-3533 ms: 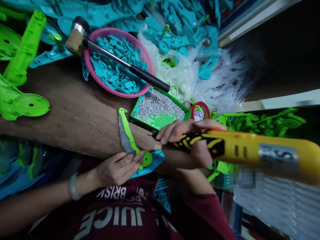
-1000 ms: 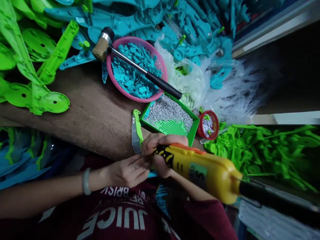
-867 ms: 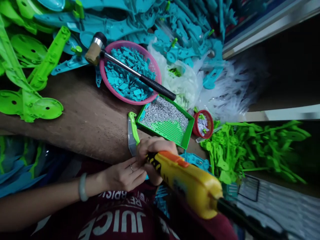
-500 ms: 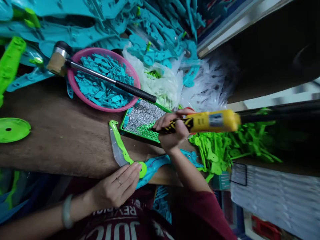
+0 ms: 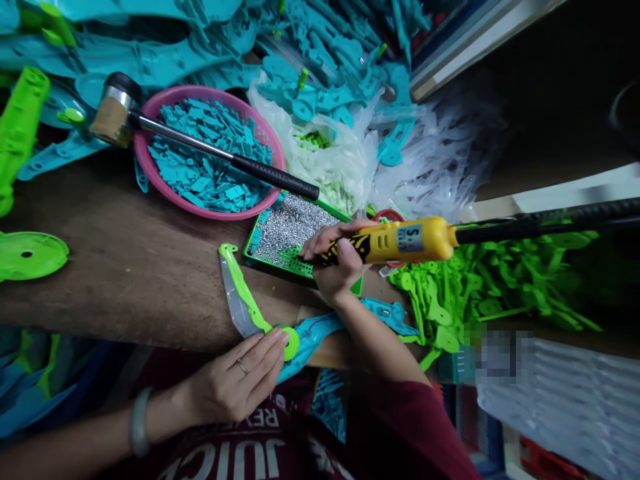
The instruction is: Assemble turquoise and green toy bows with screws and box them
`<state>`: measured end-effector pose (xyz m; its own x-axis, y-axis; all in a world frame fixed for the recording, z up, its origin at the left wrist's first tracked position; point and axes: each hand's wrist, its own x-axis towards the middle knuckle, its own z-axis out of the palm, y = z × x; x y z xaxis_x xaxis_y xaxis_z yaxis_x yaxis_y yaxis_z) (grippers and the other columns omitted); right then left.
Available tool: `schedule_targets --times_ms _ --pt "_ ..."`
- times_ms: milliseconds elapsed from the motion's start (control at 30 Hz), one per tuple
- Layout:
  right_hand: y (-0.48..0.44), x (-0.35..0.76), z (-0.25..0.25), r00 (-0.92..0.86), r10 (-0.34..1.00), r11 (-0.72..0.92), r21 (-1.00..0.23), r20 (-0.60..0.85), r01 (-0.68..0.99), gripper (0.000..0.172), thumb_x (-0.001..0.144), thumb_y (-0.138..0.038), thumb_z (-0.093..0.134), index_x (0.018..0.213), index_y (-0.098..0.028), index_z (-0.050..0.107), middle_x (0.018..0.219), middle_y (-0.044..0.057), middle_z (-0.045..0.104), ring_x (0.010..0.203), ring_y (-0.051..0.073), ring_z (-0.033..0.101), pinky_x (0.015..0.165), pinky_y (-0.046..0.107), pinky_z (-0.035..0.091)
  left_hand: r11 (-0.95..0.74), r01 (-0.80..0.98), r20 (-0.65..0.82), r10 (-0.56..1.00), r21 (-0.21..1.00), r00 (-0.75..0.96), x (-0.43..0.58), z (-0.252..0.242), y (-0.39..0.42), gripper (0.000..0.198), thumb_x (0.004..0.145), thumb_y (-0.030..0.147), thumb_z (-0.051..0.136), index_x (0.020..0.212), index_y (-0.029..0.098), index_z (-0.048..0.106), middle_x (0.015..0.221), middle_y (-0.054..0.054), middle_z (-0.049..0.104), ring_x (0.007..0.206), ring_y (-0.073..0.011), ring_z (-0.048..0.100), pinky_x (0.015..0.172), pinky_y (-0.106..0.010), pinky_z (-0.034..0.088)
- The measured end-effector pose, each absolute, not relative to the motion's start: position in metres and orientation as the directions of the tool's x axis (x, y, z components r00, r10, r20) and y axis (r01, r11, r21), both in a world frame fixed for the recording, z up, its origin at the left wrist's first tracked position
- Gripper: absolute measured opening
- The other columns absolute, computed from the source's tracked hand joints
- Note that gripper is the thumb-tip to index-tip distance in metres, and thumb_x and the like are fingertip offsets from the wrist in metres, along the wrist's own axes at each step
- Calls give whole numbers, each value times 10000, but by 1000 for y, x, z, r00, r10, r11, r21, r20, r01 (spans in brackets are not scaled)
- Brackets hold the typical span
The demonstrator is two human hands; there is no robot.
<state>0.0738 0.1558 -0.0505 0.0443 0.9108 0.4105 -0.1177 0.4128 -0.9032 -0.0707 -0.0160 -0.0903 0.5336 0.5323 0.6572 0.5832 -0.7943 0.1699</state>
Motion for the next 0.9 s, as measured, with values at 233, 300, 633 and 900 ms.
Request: schedule_targets --times_ms 233,300,633,900 --pt "144 39 -5 32 864 502 -854 502 -137 209 844 -449 519 965 -322 406 535 -116 424 351 109 434 348 248 395 -795 588 680 516 152 521 -67 -93 -18 355 978 99 403 1162 21 697 1217 -161 730 1200 -252 669 1044 -345 551" --pt "142 13 -5 -39 874 463 -854 485 -236 262 841 -466 578 986 -328 410 540 -123 447 369 103 449 363 238 404 -795 591 687 507 139 521 -67 -94 -17 348 975 107 415 1159 18 697 1210 -160 733 1190 -255 674 1021 -344 563" --pt "147 -29 -53 -240 893 303 -903 380 -304 243 858 -425 682 883 -245 521 559 -104 513 418 81 522 422 234 446 -792 599 749 466 117 471 -67 -101 -19 303 965 131 471 1100 45 728 1175 -136 751 1149 -251 691 978 -332 575" --pt "154 -18 -26 -375 837 282 -901 399 -328 327 825 -473 686 984 -260 496 562 -117 503 423 94 516 436 242 456 -808 585 697 456 64 554 -80 -96 -12 286 969 112 467 1108 56 710 1233 -139 729 1205 -247 665 1035 -351 552"
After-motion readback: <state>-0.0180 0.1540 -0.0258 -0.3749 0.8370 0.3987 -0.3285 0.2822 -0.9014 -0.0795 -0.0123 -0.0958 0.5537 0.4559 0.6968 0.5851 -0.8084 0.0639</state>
